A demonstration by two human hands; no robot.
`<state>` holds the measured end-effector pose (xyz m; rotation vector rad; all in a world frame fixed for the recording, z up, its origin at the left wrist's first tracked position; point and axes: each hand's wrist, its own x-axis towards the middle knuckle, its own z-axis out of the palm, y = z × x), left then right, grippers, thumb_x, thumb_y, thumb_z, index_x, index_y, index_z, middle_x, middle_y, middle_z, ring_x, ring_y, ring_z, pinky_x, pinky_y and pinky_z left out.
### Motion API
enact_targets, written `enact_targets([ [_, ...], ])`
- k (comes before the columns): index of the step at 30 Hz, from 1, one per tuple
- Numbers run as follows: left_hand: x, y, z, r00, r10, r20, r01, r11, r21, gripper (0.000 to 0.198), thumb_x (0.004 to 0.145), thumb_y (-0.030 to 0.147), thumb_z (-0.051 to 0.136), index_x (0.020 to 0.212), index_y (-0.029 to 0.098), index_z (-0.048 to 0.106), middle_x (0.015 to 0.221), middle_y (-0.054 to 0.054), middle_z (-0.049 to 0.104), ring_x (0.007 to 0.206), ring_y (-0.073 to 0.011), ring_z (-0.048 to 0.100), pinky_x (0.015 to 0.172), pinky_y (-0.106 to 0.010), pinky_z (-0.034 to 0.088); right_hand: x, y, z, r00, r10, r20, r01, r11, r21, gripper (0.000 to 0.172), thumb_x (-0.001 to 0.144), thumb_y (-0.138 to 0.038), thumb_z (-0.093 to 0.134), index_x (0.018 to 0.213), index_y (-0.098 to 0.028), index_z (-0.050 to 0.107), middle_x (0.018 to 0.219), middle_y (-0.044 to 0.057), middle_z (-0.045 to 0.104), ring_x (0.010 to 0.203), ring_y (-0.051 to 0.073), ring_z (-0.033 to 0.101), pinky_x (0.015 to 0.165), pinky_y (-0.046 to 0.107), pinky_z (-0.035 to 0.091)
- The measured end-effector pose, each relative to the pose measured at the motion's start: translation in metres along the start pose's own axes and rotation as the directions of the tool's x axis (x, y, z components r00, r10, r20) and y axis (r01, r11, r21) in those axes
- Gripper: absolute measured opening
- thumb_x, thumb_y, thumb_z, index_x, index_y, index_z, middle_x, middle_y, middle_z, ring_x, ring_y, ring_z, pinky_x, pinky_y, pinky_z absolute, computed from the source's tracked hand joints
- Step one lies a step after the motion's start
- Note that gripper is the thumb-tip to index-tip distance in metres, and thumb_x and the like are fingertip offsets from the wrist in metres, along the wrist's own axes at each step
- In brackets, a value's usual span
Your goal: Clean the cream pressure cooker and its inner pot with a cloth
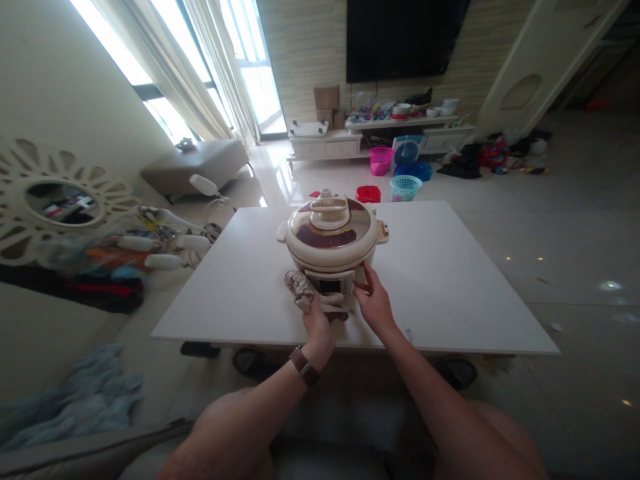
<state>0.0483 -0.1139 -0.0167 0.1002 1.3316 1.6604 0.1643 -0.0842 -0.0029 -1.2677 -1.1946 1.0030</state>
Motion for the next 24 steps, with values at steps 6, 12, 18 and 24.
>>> enact_targets([
  [6, -0.033, 0.0, 0.001, 0.997, -0.042, 0.07, 0.046, 0.998, -0.048, 0.035, 0.086, 0.037, 0.08, 0.115, 0.02, 0.075, 0.12, -0.012, 0.08, 0.102, -0.0241, 0.079, 0.08, -0.031, 0.064, -0.001, -0.001, 0.0, 1.0, -0.008, -0.013, 0.008, 0.999, -0.034, 0.083, 0.082, -0.026, 0.064, 0.163, -0.028, 0.046, 0.162, 0.008, 0.055, 0.119, 0.03, 0.076, 0.094, 0.04, 0.065],
  [12, -0.034, 0.0, 0.004, 0.997, -0.016, 0.076, 0.015, 1.0, 0.006, 0.025, 0.09, 0.035, 0.076, 0.108, 0.018, 0.075, 0.118, -0.013, 0.08, 0.108, -0.025, 0.078, 0.091, -0.033, 0.062, 0.0, -0.001, -0.002, 1.0, -0.007, -0.006, 0.007, 0.999, -0.048, 0.082, 0.083, -0.029, 0.062, 0.163, -0.028, 0.046, 0.162, 0.007, 0.055, 0.117, 0.028, 0.076, 0.094, 0.038, 0.065],
  [18, -0.014, 0.017, 0.011, 0.999, 0.038, -0.017, -0.037, 0.999, 0.017, 0.029, 0.093, 0.035, 0.072, 0.115, 0.017, 0.073, 0.116, -0.012, 0.08, 0.103, -0.0245, 0.078, 0.091, -0.035, 0.061, 0.001, 0.0, -0.005, 0.999, -0.038, -0.015, 0.037, 0.997, -0.067, 0.074, 0.082, -0.035, 0.068, 0.154, -0.027, 0.054, 0.156, 0.009, 0.06, 0.114, 0.028, 0.075, 0.083, 0.037, 0.064],
  [24, 0.02, 0.042, 0.017, 0.989, 0.129, -0.074, -0.13, 0.991, -0.009, 0.028, 0.091, 0.028, 0.07, 0.115, 0.014, 0.074, 0.118, -0.011, 0.08, 0.103, -0.0243, 0.077, 0.091, -0.035, 0.061, 0.008, 0.0, -0.007, 0.993, -0.028, -0.114, 0.003, 0.977, -0.213, 0.035, 0.08, -0.054, 0.073, 0.094, -0.022, 0.07, 0.096, 0.01, 0.079, 0.084, 0.026, 0.073, 0.08, 0.04, 0.057],
])
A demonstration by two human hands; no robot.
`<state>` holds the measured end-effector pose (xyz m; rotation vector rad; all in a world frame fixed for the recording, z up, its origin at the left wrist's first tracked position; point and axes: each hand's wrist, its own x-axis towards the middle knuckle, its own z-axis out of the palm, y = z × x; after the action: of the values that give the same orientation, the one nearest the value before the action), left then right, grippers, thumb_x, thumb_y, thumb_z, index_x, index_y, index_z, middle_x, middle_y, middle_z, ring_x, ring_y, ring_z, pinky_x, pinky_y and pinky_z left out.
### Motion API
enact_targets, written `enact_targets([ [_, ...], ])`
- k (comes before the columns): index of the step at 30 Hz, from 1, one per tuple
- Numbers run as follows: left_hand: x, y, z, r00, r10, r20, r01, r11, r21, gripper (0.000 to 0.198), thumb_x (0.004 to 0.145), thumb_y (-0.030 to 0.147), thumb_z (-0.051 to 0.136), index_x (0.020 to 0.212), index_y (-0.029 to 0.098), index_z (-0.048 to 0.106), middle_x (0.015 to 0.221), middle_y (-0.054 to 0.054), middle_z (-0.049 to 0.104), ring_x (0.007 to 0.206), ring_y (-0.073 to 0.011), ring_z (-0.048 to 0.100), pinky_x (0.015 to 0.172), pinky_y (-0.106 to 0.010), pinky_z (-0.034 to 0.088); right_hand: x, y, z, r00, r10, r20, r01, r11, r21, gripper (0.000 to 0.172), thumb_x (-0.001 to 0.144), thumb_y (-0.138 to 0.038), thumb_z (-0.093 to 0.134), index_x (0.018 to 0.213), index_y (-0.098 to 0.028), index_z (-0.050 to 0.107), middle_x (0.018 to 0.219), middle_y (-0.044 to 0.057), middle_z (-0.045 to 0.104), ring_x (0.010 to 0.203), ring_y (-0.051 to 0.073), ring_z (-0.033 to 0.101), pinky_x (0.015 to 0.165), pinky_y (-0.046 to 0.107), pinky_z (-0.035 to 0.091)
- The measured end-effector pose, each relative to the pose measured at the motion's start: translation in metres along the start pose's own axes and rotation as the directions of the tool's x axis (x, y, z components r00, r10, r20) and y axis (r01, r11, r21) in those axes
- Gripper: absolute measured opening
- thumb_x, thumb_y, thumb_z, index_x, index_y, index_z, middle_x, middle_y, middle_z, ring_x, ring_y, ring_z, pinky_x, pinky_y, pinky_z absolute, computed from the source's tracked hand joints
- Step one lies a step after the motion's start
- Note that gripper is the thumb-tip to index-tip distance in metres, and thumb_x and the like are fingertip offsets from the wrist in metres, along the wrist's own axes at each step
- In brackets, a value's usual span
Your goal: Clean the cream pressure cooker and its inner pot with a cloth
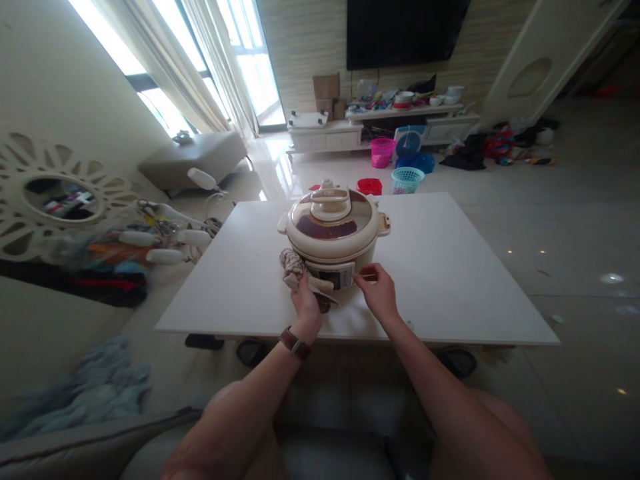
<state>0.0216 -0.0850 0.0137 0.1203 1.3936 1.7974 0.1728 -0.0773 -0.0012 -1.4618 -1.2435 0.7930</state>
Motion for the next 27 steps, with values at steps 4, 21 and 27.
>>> enact_targets([
  [4, 0.011, 0.001, -0.001, 0.991, 0.115, 0.067, -0.117, 0.993, 0.016, 0.028, 0.088, 0.03, 0.072, 0.111, 0.015, 0.075, 0.116, -0.01, 0.081, 0.109, -0.025, 0.076, 0.093, -0.035, 0.059, 0.003, -0.001, 0.006, 0.999, 0.015, 0.04, -0.013, 0.999, -0.043, 0.038, 0.08, -0.06, 0.072, 0.075, -0.023, 0.067, 0.077, 0.007, 0.075, 0.072, 0.024, 0.068, 0.071, 0.037, 0.052],
  [21, 0.01, 0.001, -0.012, 0.985, 0.098, 0.139, -0.105, 0.993, 0.047, 0.034, 0.086, 0.032, 0.075, 0.115, 0.015, 0.074, 0.12, -0.011, 0.08, 0.111, -0.0263, 0.075, 0.094, -0.036, 0.059, 0.007, -0.005, 0.02, 0.998, -0.037, -0.057, 0.026, 0.982, -0.187, 0.023, 0.079, -0.045, 0.075, 0.074, -0.025, 0.064, 0.081, 0.004, 0.073, 0.079, 0.025, 0.066, 0.08, 0.037, 0.048],
  [27, 0.012, 0.003, -0.012, 0.983, 0.094, 0.157, -0.099, 0.995, 0.029, 0.032, 0.087, 0.031, 0.074, 0.115, 0.016, 0.074, 0.12, -0.011, 0.079, 0.11, -0.0262, 0.075, 0.094, -0.036, 0.059, 0.008, -0.002, 0.02, 0.999, -0.022, -0.037, 0.018, 0.993, -0.118, 0.024, 0.077, -0.047, 0.076, 0.075, -0.025, 0.065, 0.078, 0.004, 0.074, 0.075, 0.024, 0.066, 0.077, 0.036, 0.048],
])
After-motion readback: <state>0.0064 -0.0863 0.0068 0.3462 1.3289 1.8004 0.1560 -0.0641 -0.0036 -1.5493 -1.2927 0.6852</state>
